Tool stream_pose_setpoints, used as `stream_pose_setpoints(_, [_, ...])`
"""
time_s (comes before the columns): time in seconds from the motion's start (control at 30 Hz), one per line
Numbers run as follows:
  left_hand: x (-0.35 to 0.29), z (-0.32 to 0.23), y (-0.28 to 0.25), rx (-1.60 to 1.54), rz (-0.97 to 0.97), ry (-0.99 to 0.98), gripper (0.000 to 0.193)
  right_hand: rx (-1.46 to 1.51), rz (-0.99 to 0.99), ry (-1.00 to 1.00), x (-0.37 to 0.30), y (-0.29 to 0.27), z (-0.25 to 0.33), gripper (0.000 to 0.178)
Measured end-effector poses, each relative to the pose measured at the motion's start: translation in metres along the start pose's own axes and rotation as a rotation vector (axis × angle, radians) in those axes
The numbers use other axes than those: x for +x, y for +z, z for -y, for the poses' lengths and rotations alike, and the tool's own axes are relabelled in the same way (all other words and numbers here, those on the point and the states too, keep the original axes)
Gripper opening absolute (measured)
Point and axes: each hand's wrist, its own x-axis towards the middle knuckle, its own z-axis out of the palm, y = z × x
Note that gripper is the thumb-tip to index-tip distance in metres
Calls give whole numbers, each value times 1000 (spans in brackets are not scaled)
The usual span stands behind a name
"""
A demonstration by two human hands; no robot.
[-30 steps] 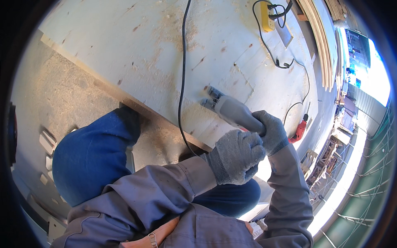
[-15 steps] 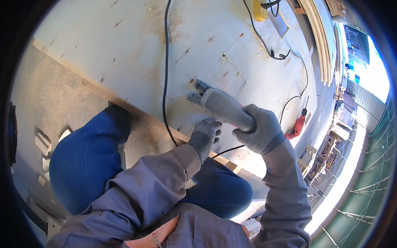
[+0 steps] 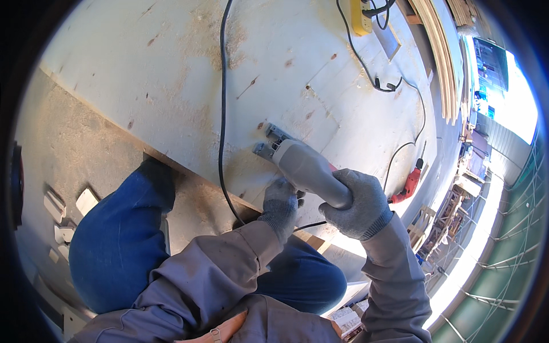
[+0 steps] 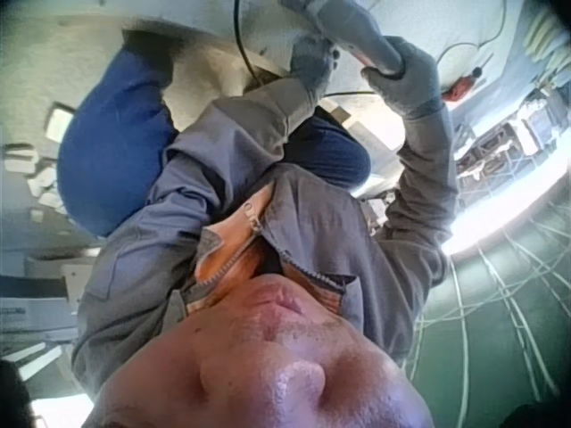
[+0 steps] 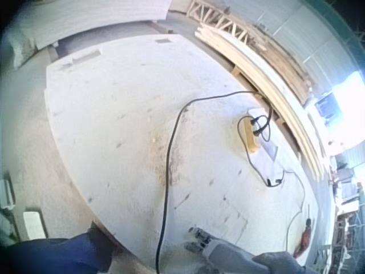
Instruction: The person uses a jigsaw to cut a rectangular hole in a large sheet of plywood. They guide the tool along marked lines, complete the cut, and remove the cutout piece.
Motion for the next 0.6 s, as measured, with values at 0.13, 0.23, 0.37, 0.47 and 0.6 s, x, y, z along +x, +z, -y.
stream_pose_setpoints(0.13, [0,3,0,-58,0,-14,29,-13,42,37,2,0,2,41])
stream_pose_setpoints(0.23, [4,8,-1,-103,-54,-5,31,-32,38,40,1,2,4,41])
stream_pose_setpoints(0.37, [17,21,-7,274,-37,183,30,-39,17,22,0,3,7,39])
stream_pose_setpoints(0.47, [16,16,-6,-11,-36,50,28,-22,-2,-25,0,4,0,39])
stream_pose_setpoints(0.6, [3,-3,-8,-6,-9,38,25,-48,-32,-34,-1,7,-3,39])
